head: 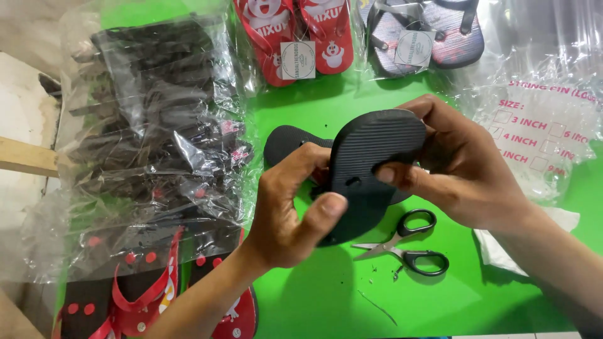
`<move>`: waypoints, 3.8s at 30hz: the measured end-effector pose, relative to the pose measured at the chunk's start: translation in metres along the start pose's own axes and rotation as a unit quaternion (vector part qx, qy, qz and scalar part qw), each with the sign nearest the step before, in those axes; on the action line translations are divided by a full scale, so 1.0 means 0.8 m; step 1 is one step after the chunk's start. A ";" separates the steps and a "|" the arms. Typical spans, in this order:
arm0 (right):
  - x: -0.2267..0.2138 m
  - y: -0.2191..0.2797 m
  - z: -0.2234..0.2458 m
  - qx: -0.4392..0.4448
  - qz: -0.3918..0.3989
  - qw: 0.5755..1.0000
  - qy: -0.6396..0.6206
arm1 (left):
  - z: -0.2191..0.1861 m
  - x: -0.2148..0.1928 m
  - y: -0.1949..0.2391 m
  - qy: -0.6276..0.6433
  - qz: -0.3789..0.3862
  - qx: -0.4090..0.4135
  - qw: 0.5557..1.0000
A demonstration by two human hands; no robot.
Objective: Assembling flip-flops by trimming excess sole material and inserting straps using scissors.
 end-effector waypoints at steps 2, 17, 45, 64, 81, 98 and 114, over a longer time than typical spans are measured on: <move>0.008 0.001 0.005 0.007 -0.018 1.000 0.016 | -0.010 0.000 -0.001 -0.023 -0.013 0.001 1.000; 0.027 0.005 0.010 -0.005 -0.032 0.998 0.046 | -0.039 0.001 0.009 -0.282 -0.086 0.033 0.955; 0.071 0.007 0.018 -0.159 -0.101 0.976 0.106 | -0.041 0.006 0.027 -0.224 -0.111 0.100 0.963; 0.026 0.011 -0.022 -0.052 -0.054 0.997 0.032 | -0.044 -0.002 0.012 -0.212 -0.030 0.049 0.976; 0.068 0.010 -0.002 -0.070 -0.086 0.994 0.008 | -0.048 0.005 0.023 -0.279 -0.097 0.164 0.941; 0.060 0.018 -0.001 -0.140 -0.054 0.985 0.081 | -0.050 0.008 0.024 -0.277 -0.104 0.171 0.940; 0.071 0.106 0.076 -0.337 0.015 0.817 0.467 | -0.107 -0.007 0.064 -0.331 -0.070 0.397 0.853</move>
Point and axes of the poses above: each hand's wrist, its own y-axis away from the middle knuckle, its own x-axis out of the palm, z = x × y, the point moved 5 cm from there along -y, towards the middle knuckle, and after that the axes turned 14 degrees about z, right-handed, at the moved point
